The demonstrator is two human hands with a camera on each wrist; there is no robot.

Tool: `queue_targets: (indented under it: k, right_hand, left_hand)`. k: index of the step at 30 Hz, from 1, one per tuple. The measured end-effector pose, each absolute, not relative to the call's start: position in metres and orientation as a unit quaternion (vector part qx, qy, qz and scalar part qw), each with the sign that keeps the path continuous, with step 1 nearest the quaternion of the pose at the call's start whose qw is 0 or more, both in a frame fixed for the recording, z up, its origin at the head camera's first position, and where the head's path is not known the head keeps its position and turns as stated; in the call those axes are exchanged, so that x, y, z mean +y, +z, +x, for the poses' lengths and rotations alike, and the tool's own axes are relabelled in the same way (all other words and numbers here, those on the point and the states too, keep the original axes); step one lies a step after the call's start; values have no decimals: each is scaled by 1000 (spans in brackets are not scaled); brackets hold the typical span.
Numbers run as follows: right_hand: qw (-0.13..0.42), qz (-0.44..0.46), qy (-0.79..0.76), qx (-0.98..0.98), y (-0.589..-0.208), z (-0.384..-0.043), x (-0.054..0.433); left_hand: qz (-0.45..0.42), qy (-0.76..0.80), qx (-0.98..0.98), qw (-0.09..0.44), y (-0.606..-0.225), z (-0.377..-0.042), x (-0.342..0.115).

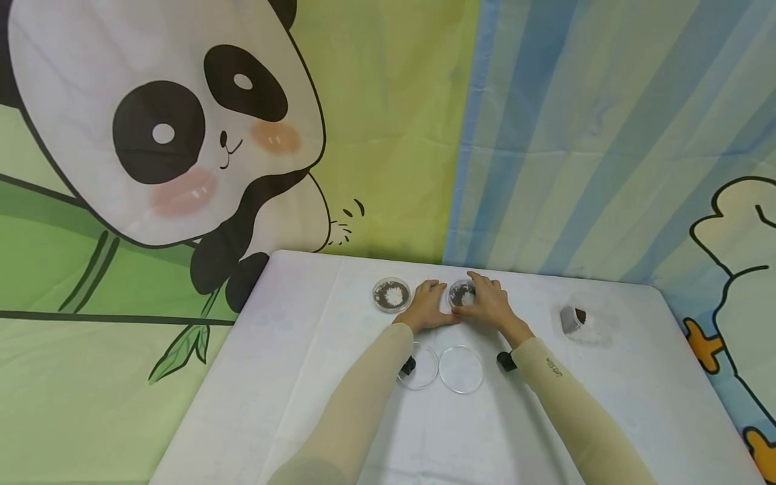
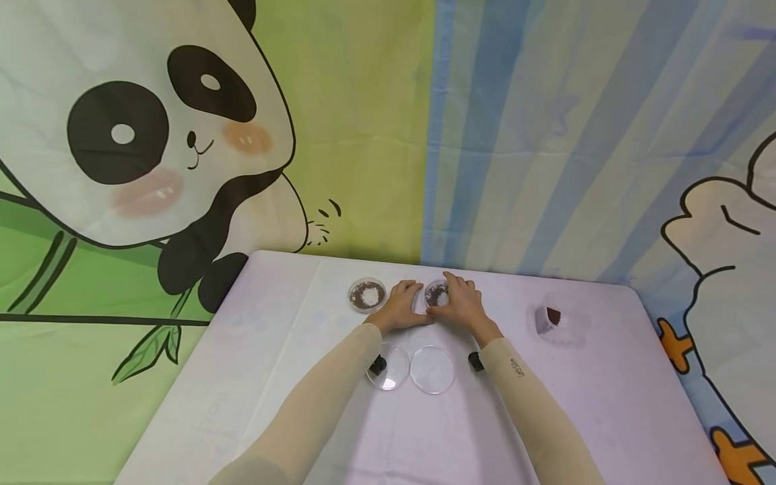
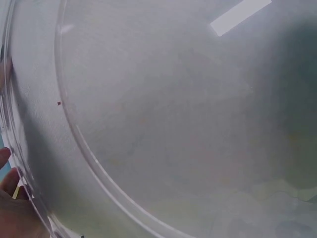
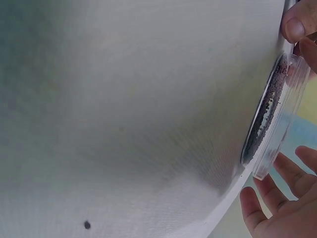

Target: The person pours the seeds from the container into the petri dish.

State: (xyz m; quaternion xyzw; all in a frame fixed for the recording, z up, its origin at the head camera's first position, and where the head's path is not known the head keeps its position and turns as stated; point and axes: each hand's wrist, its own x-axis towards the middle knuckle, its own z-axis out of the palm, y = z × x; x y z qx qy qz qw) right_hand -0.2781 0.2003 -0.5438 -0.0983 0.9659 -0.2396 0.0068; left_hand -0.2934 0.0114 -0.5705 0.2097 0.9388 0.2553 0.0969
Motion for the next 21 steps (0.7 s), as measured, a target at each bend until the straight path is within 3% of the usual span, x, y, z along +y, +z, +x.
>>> queue_targets:
  k: [17,21]
  right_hand:
    - [-3,-94,-257,962,-539,-266,203]
    - [-20,-91,-285,954,-530,-258,208]
  left_hand:
    - [230,226,939,117,-570,-299,10]
    - [238,237,933,130,-550,-293,4]
